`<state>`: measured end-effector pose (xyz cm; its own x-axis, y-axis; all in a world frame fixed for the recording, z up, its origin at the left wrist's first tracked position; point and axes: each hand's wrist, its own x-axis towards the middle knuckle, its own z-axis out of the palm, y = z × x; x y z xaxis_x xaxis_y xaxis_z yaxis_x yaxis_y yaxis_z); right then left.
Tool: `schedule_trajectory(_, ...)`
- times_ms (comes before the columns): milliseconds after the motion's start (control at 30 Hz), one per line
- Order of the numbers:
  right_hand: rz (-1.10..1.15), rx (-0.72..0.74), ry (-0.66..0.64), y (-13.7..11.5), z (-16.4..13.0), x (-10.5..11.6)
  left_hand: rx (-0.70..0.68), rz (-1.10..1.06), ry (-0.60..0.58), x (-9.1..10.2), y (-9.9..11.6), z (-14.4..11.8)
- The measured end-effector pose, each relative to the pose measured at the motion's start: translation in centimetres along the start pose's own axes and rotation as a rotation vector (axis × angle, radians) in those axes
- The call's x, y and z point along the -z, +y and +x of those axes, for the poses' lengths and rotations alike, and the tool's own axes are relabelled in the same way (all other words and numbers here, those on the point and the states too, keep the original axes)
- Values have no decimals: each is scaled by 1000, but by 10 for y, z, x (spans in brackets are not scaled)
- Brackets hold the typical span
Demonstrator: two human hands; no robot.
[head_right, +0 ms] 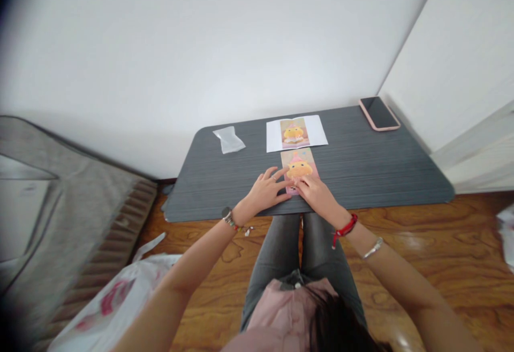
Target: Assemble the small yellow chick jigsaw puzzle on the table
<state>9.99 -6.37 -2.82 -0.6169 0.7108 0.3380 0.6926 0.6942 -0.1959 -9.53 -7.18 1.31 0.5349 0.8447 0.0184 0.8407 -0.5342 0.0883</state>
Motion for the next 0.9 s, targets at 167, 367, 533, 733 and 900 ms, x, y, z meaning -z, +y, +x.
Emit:
schedule_trajectory(167,-72,116,-95,4,10,6,-40,22,2,3,1,1)
schedule_trajectory(367,-105,240,-197,10,22,17,-78,50,-5,4,2,4)
schedule_trajectory(533,-72,203,-105,14,12,9,-83,22,19,-2,-3,5)
schedule_trajectory(733,-9,115,-106,15,9,6,-74,-12,15,-6,-6,6)
schedule_trajectory(900,-42,215,-186,12,24,19,-69,-26,1,-4,-6,8)
